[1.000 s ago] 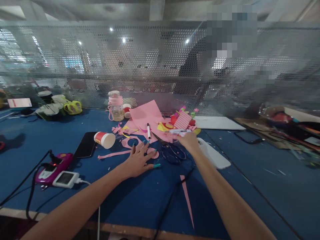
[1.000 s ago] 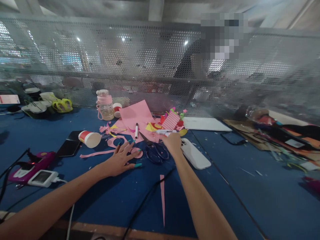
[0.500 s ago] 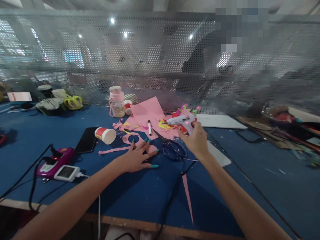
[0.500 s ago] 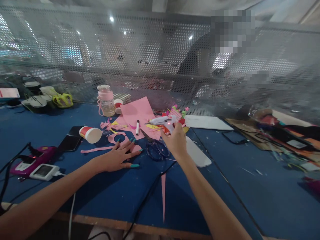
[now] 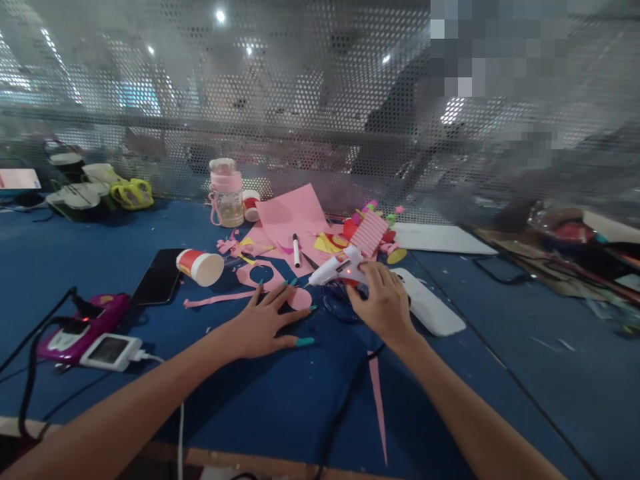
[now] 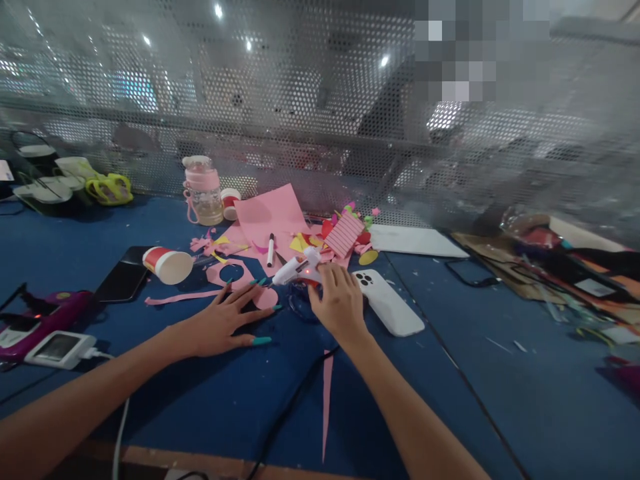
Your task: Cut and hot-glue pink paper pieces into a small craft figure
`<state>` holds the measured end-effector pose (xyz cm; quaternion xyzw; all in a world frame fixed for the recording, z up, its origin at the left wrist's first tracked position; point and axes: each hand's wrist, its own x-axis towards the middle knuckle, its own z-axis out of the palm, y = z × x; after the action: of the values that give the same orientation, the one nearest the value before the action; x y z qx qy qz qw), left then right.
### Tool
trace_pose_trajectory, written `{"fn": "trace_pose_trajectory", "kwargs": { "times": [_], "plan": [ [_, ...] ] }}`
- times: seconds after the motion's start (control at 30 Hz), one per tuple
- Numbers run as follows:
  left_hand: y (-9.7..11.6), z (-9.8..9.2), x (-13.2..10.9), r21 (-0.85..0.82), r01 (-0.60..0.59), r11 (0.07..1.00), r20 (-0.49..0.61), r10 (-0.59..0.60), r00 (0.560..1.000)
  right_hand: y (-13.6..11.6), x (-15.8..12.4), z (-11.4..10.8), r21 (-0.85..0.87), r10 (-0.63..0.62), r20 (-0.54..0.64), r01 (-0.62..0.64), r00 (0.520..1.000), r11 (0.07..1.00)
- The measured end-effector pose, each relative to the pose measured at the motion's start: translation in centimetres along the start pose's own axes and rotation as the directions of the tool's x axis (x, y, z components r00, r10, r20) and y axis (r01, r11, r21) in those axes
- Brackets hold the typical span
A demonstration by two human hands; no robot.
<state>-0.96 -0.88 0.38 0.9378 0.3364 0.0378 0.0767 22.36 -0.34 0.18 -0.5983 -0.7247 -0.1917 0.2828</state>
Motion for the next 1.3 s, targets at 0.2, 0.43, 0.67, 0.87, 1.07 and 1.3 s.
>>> {"fn": "trace_pose_trajectory", "kwargs": {
  "times": [0.2,0.43,0.67,0.87,1.07,1.3],
  "plan": [
    [0.0,0.1,0.2,-0.033,0.043,0.999,0.032,-0.042,0.999,0.1,-0.1,0.5,-0.045,-0.143,-0.064,0.141,0.988,0.989],
    [0.5,-0.5,0.4,-0.04,0.055,0.998,0.075,-0.052,0.996,0.2,-0.2,1.0,-0.063,-0.267,-0.201,0.26,0.943,0.964],
    [0.5,-0.5,0.4,-0.038,0.053,0.998,0.075,-0.05,0.996,0.1,-0.2,1.1,-0.05,-0.271,-0.182,0.266,0.945,0.963],
    [0.4,-0.3,0.4,-0.059,0.05,0.997,0.049,-0.047,0.998,0.2,-0.2,1.3,-0.052,-0.271,-0.182,0.266,0.945,0.963],
    [0.4,-0.2,0.4,-0.034,0.043,0.998,0.054,-0.041,0.998,0.2,-0.1,1.3,-0.059,-0.27,-0.18,0.263,0.946,0.963],
    [0.3,-0.2,0.4,-0.039,0.048,0.998,0.063,-0.045,0.997,0.2,-0.2,1.2,-0.061,-0.258,-0.181,0.251,0.949,0.966]
  ]
}}
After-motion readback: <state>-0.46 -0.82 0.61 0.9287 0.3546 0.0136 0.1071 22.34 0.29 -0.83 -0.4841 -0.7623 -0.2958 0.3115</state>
